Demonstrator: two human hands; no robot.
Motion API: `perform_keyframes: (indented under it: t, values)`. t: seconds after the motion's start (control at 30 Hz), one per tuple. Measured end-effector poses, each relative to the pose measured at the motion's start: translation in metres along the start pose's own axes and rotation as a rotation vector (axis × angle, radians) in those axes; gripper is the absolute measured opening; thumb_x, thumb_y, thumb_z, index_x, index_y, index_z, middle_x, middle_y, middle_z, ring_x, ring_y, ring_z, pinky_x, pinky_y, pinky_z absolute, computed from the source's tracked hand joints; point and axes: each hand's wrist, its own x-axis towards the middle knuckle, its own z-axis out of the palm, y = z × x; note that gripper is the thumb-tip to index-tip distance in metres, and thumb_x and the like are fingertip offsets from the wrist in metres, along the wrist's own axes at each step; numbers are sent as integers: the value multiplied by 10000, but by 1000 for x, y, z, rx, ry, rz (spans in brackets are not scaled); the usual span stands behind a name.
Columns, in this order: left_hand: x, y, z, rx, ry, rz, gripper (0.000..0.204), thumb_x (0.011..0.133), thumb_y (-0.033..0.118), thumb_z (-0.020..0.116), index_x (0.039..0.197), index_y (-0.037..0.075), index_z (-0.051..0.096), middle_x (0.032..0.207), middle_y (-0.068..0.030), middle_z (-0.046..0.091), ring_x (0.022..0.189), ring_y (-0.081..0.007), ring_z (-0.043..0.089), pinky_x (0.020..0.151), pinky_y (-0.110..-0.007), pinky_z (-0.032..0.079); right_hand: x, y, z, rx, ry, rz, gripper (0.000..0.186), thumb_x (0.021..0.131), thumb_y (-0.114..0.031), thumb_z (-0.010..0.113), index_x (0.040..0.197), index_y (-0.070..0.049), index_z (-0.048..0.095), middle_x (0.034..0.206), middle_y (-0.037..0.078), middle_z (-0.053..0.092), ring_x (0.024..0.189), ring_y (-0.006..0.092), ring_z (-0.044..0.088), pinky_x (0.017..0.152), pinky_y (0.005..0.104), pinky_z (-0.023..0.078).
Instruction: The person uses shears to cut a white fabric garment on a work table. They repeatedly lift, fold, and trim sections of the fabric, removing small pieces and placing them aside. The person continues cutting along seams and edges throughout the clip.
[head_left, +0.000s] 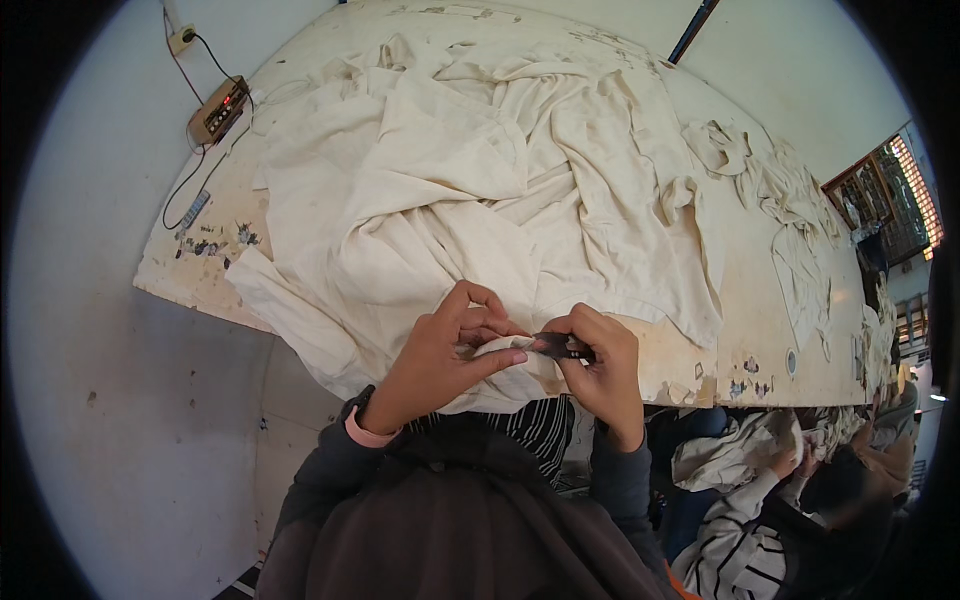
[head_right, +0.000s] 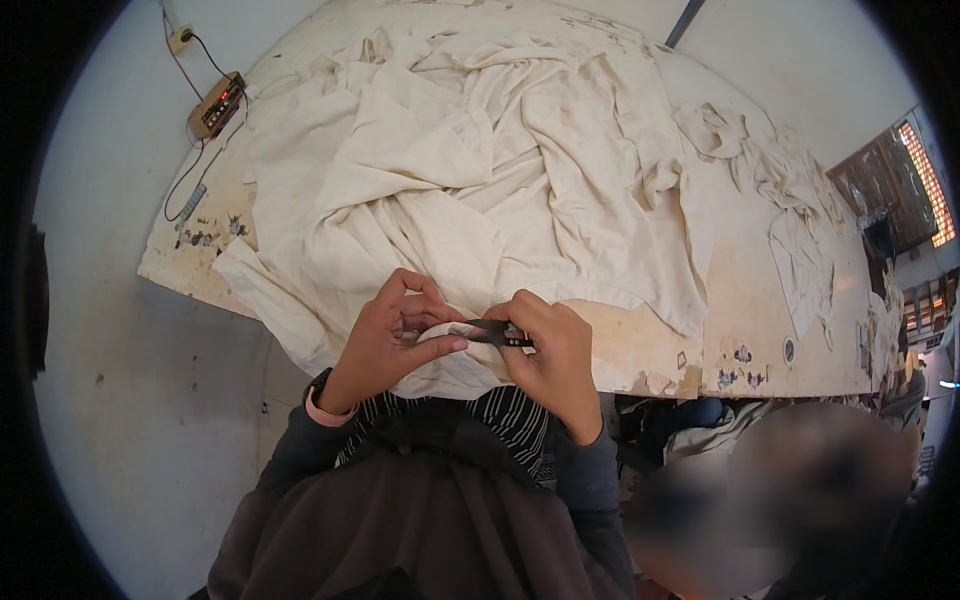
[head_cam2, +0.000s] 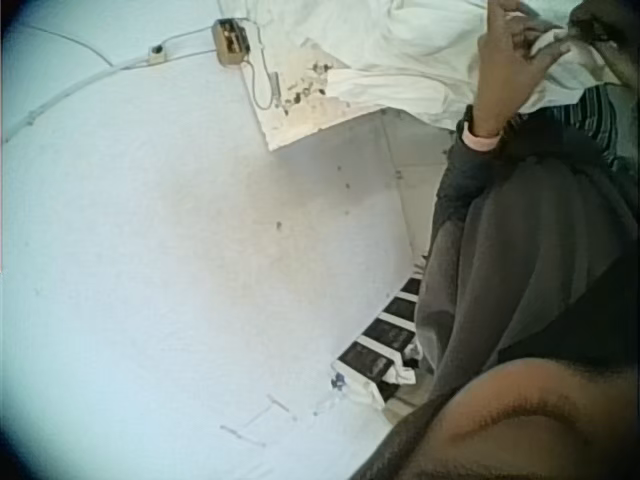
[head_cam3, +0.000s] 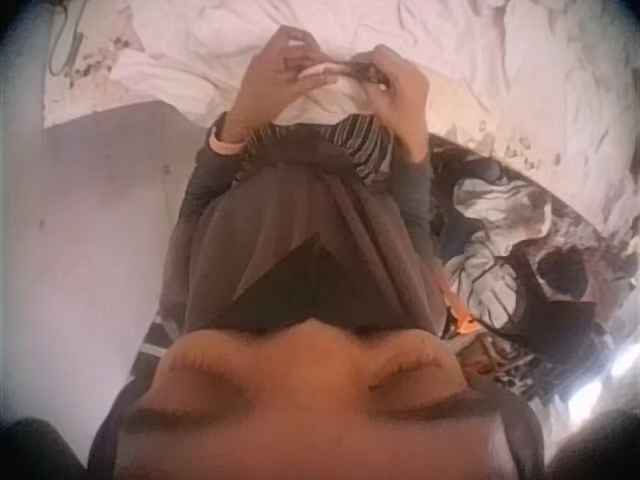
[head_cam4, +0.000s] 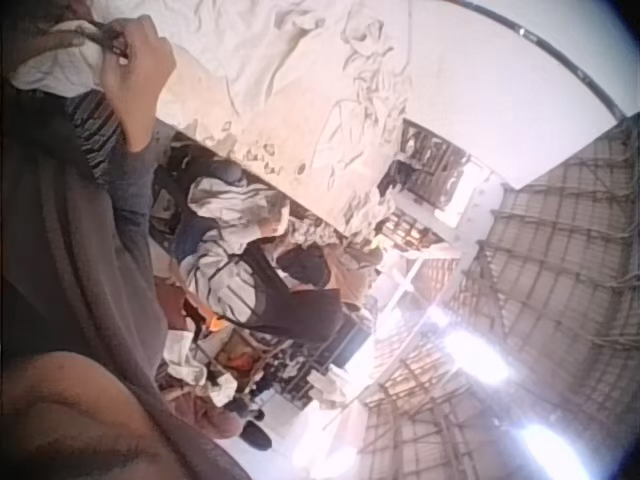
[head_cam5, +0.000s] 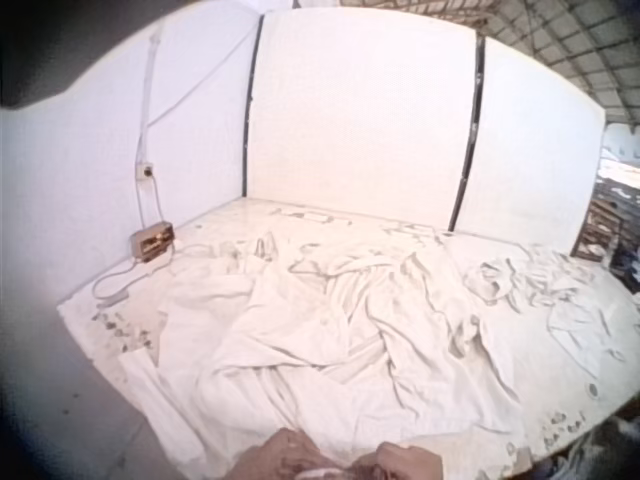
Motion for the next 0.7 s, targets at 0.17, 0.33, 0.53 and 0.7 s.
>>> perform_keyframes:
  t: [0.17, 0.33, 0.53, 0.7]
  values:
    - [3, -7, -9, -183, -143, -115, 117, 950, -8, 704, 1007, 9, 604, 1081, -60, 682, 937, -89, 616, 846, -240, 487, 6, 10, 6, 61, -46, 14, 281, 706, -43, 684, 986, -71, 670, 799, 98, 630, 652, 304, 613, 623, 366, 456]
    - [8, -11, -14, -43, -270, 61, 232, 963, -24, 656, 1191, -6, 688, 1182, -81, 660, 1093, -127, 603, 940, -268, 469, 13, 11, 10, -64, 97, 22, 245, 778, -90, 723, 1015, -77, 665, 828, 82, 662, 667, 305, 632, 631, 368, 464]
    - [8, -7, -6, -80, -104, 65, 363, 971, -14, 640, 1331, 29, 663, 1275, -53, 626, 1162, -113, 574, 970, -261, 458, 9, -15, -1, -139, 199, 63, 291, 853, -295, 789, 988, -76, 655, 796, 78, 688, 650, 251, 656, 616, 356, 466]
    - [9, -3, -6, -82, -93, 34, 403, 969, -1, 645, 1370, 36, 644, 1331, -43, 594, 1184, -100, 559, 975, -245, 451, -2, -22, -3, -62, 43, 297, 366, 877, -385, 789, 921, -58, 630, 649, 84, 641, 564, 242, 639, 542, 340, 450]
